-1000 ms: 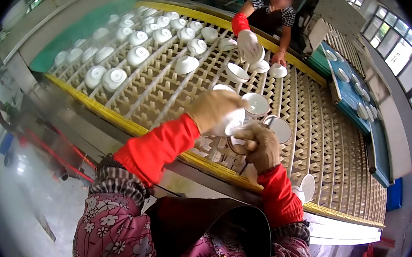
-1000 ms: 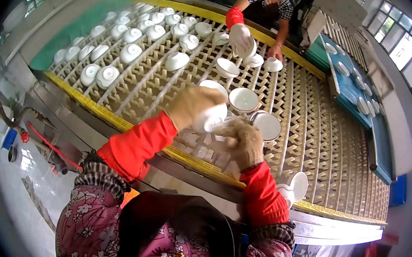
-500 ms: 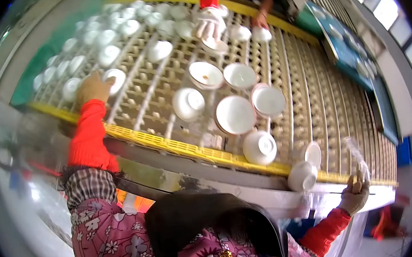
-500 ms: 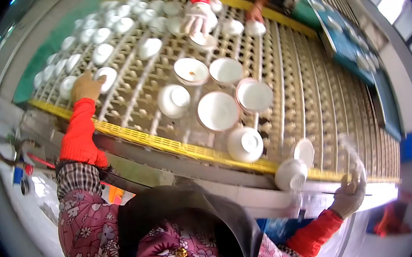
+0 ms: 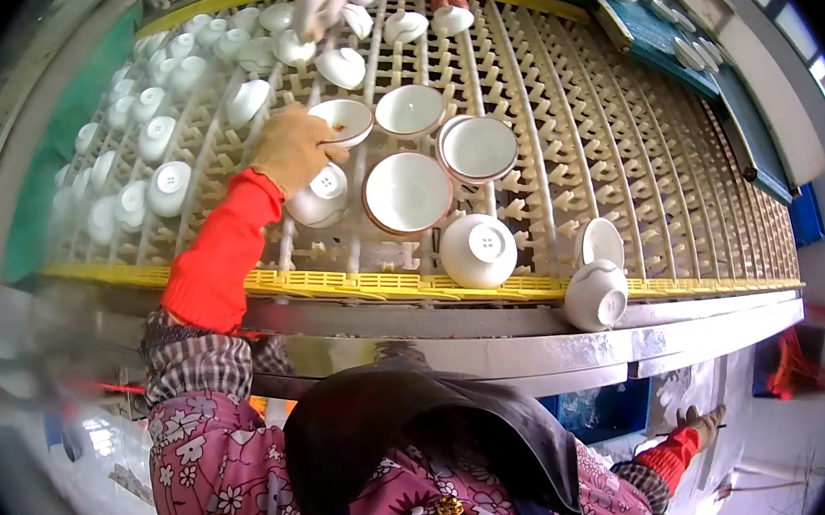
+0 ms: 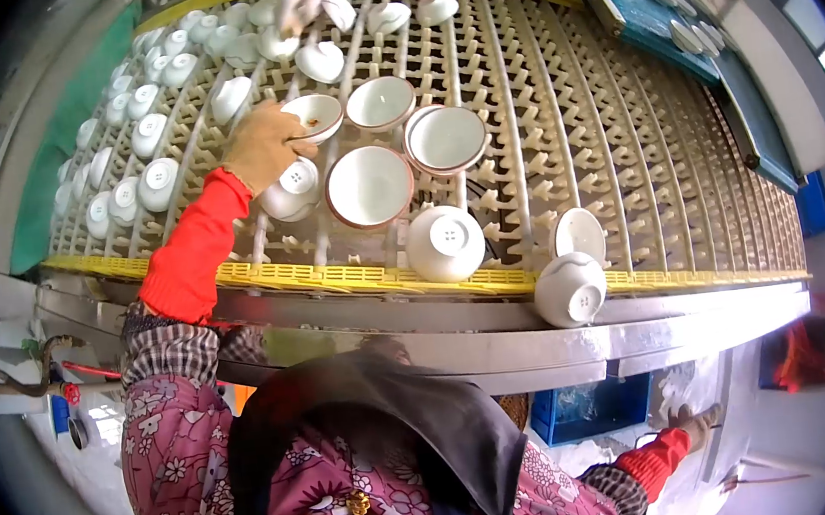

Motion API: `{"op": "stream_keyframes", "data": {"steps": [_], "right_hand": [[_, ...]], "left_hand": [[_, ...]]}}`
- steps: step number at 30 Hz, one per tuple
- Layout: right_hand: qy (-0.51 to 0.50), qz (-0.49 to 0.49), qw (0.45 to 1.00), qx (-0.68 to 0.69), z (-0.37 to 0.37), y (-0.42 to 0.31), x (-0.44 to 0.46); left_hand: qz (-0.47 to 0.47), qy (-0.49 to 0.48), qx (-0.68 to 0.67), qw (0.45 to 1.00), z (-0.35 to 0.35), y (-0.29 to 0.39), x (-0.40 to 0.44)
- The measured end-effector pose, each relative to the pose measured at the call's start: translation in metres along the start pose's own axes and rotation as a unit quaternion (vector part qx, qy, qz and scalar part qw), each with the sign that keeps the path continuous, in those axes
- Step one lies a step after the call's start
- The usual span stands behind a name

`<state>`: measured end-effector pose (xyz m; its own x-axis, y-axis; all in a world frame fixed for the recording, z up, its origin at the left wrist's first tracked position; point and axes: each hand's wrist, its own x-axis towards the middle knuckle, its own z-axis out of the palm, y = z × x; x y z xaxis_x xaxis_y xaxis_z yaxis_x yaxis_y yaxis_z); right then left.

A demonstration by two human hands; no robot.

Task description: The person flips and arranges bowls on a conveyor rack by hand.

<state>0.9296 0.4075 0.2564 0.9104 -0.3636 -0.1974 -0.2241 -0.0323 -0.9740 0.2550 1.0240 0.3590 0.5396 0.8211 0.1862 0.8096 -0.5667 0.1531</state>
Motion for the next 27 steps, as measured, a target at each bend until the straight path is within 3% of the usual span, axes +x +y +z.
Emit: {"op": "stream_keyframes", "data": {"steps": [2, 3, 5, 6, 8, 11, 12, 14, 17, 20, 22, 25, 27], "right_hand": [[-0.037, -0.003, 0.999, 0.011, 0.019, -0.004, -0.006], [-0.068, -0.006, 0.998, 0.018, 0.031, -0.009, -0.010], [-0.146, -0.021, 0.988, 0.033, 0.064, -0.026, -0.043], [-0.174, -0.050, 0.983, 0.025, 0.080, -0.035, -0.055], [-0.250, -0.119, 0.961, 0.003, 0.121, -0.056, -0.106], [-0.375, -0.206, 0.904, 0.001, 0.178, -0.081, -0.195], [-0.419, -0.235, 0.877, 0.011, 0.196, -0.086, -0.225], [-0.518, -0.355, 0.775, 0.075, 0.230, -0.089, -0.268], [-0.597, -0.231, 0.746, 0.186, 0.268, -0.106, -0.352], [-0.667, -0.160, 0.700, 0.200, 0.302, -0.100, -0.385], [-0.682, -0.188, 0.688, 0.164, 0.326, -0.075, -0.392], [-0.736, -0.132, 0.662, 0.054, 0.334, -0.067, -0.392], [-0.756, -0.102, 0.646, 0.024, 0.329, -0.068, -0.393]], "left_hand": [[-0.027, 0.062, 0.005, 0.998, 0.006, -0.003, -0.009], [-0.068, 0.009, -0.047, 0.997, -0.005, -0.002, -0.012], [0.120, 0.087, 0.207, 0.967, 0.024, -0.062, -0.014], [0.083, 0.137, 0.096, 0.982, -0.008, -0.049, -0.022], [0.037, 0.223, 0.048, 0.973, -0.011, -0.091, -0.037], [-0.091, 0.134, 0.075, 0.984, -0.063, -0.088, -0.074], [-0.115, 0.148, 0.124, 0.975, -0.056, -0.122, -0.086], [-0.230, 0.147, 0.121, 0.955, -0.050, -0.149, -0.110], [-0.248, 0.214, 0.145, 0.934, -0.055, -0.093, -0.108], [-0.001, 0.246, 0.018, 0.969, -0.057, 0.011, -0.078], [0.155, 0.149, -0.087, 0.973, -0.062, 0.082, -0.061], [0.317, 0.078, -0.018, 0.945, -0.022, 0.123, -0.046], [0.355, 0.028, -0.023, 0.934, -0.004, 0.123, -0.048]]}}
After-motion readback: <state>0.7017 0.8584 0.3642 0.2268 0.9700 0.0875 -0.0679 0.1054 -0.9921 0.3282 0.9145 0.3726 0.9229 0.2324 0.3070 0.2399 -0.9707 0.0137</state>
